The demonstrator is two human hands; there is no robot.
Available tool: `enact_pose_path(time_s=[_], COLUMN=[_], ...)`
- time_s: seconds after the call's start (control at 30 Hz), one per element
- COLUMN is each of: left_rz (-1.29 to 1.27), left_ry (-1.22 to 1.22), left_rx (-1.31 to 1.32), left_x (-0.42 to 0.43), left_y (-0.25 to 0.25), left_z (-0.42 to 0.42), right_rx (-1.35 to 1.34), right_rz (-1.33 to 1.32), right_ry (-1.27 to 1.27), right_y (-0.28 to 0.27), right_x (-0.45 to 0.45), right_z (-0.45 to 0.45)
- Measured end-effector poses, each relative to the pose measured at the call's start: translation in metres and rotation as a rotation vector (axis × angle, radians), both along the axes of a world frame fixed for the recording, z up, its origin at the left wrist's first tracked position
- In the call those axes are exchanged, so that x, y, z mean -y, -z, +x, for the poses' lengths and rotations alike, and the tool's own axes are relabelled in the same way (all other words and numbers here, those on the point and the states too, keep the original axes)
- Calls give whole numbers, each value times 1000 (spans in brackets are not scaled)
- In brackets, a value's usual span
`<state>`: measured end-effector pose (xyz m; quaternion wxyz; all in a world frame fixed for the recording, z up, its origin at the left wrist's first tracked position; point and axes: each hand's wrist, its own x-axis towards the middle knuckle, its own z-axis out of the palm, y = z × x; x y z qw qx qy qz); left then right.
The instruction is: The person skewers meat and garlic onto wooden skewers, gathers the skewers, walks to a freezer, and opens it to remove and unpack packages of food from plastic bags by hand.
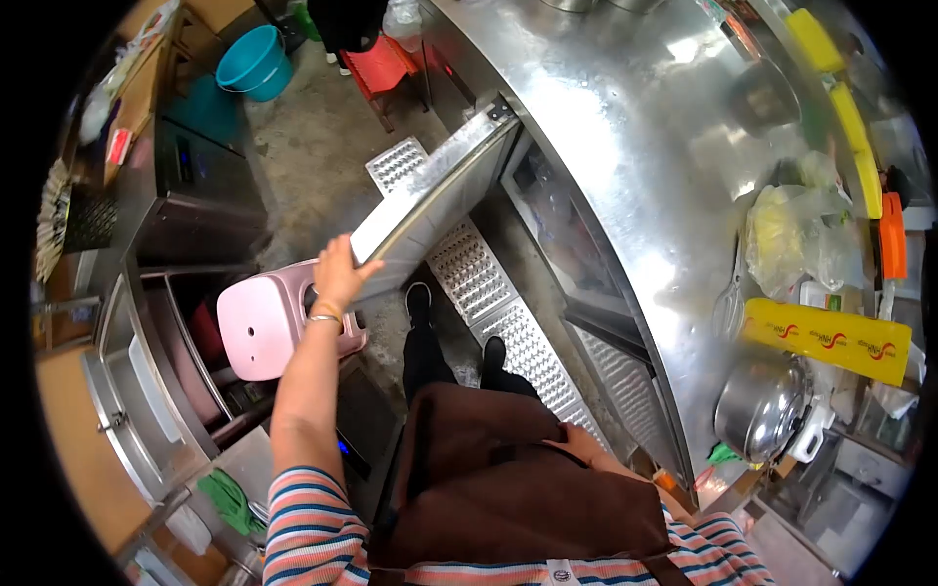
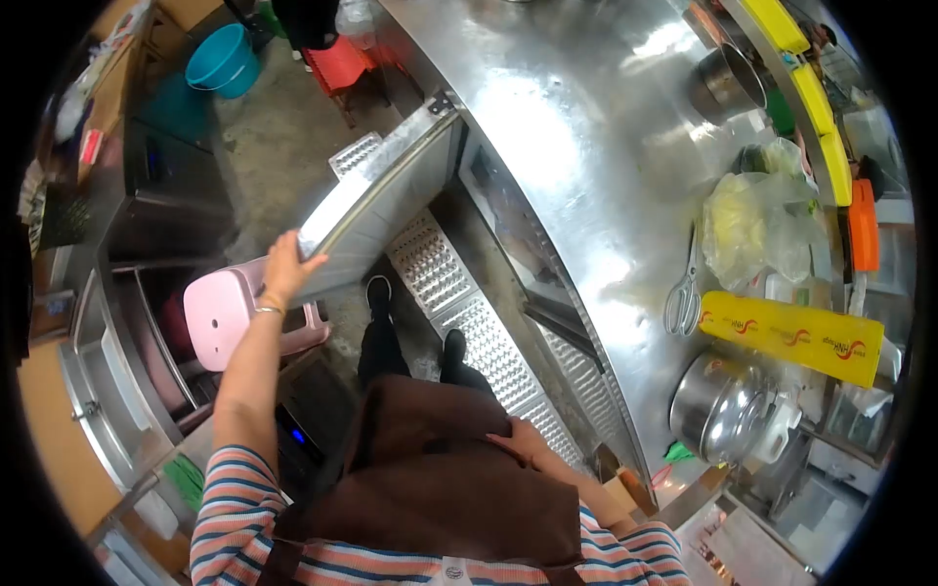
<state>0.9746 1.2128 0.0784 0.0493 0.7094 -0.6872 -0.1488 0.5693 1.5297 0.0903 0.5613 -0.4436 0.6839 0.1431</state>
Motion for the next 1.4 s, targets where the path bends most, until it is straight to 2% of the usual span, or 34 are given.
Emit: enact_pose_path(time_s=[0.13,0.2,0.23,0.27,0.33,0.37,0.43,0.47,0.53,0.57,0.6,0.67,0.7,0.77,0.8,0.87,0.9,0.93,0.97,1.0,1.07,1.1,1.13,1.17,1.2,1.27,1.3,1.33,1.4], left_rz=[-39,-113,-117,-120,-56,-187,-378,-370,353,595,669,930,938,652,654,1258,1255,1364,1461,1438,1386,1307,1119,778,587,370,275,182,-196], left_ry=[164,255,261,265,224,181,147,273,454,439,426,220,212,446,421,511,505,607,725,748,1256,1161,1071,1004,961,947,983,1038,1016], left_rx=[-20,-72,-67,-59,-80,-46,-29,-95,-179,-214,-171,-146,-142,-353,-347,-747,-743,-735,-727,-738,-494,-491,-512,-564,-597,-617,-645,-623,-752], left_x=[54,79,90,100,107,105,83,64,3,-46,-94,-132,-133,-139,-141,-139,-137,-134,-127,-111,-66,-40,-21,3,29,67,82,96,112], left_y=[-10,-18,-14,-11,-22,-23,-33,-32,-26,-2,15,19,17,12,5,-7,-5,4,21,40,80,94,115,128,139,165,181,188,209], left_z=[45,59,67,73,65,60,40,26,13,14,17,7,4,0,-1,0,-1,-4,-11,-21,-54,-73,-90,-110,-129,-163,-180,-197,-232], right_rx=[-40,54,152,145,76,281,664,745,763,740,722,699,693,694,703,745,755,653,593,574,491,492,493,462,429,488,470,536,542], right_rz=[22,-369,-667,-655,82,249,408,494,646,711,755,803,810,806,787,727,643,993,879,855,462,393,316,188,56,-101,-179,-246,-257], right_ry=[14,-39,36,40,313,510,877,946,961,947,923,863,832,755,710,625,534,837,544,547,-231,-143,-52,-61,-70,-30,-105,-57,-75], right_y=[4,11,12,7,-19,-7,11,0,-23,-35,-41,-45,-41,-24,-12,16,37,28,46,68,112,128,145,168,190,223,244,266,306], right_x=[16,12,15,16,34,8,-91,-99,-92,-81,-74,-65,-60,-52,-49,-41,-38,6,31,56,104,132,158,178,198,239,255,266,286], right_z=[19,29,43,47,60,55,38,35,27,22,15,3,-1,-9,-13,-20,-24,-24,-21,-15,-4,4,12,18,22,30,30,30,32])
